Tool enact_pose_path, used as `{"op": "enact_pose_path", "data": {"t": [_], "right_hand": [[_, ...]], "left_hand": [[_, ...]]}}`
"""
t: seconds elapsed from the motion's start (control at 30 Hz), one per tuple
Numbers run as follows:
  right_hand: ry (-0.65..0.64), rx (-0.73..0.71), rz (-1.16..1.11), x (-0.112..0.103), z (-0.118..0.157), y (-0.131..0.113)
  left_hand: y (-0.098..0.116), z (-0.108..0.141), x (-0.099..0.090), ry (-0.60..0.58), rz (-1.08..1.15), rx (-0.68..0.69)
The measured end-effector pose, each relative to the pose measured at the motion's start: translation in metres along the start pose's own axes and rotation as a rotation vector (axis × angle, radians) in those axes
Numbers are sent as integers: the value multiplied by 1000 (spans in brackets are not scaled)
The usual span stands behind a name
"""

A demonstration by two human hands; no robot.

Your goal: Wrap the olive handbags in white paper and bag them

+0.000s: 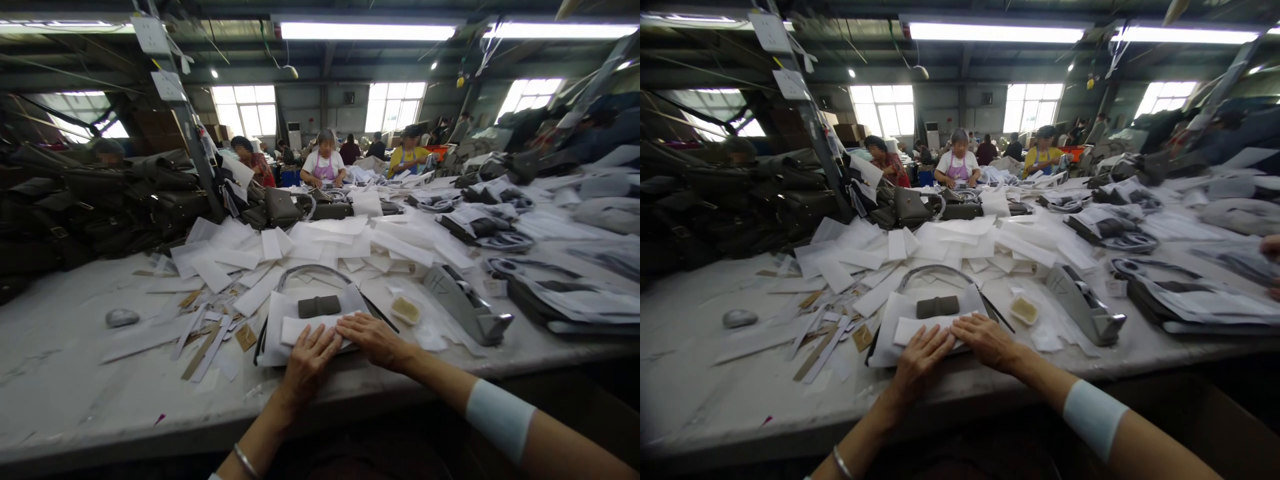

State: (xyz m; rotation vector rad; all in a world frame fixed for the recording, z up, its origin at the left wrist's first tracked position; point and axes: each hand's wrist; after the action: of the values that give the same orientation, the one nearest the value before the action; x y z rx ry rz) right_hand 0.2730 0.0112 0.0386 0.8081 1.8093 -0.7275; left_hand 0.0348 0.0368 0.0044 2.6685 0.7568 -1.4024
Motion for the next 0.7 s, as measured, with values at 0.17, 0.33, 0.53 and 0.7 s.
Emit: {"op": "enact_pose_path", "data": {"t": [0.17, 0.33, 0.53, 0.7], "right_hand": [[101, -19, 95, 13, 8, -2], [96, -16, 112, 20, 12, -3], [-30, 15, 110, 12, 12, -7], [-81, 82, 122, 8, 4, -16]], "left_hand": [[6, 1, 1, -44, -124, 12], [12, 0, -1, -174, -206, 36], [15, -6, 2, -280, -279, 52], [7, -9, -1, -242, -284, 102]]}}
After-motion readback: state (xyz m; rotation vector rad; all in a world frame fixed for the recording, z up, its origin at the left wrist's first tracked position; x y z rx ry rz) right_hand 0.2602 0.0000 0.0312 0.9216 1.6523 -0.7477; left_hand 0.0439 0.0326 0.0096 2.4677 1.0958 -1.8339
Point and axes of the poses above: each hand's wrist, its own z-axis away from the middle knuckle, its own x-axis out of the palm, y = z × x, and after that the axes turned 6 degrees about x, right-handed
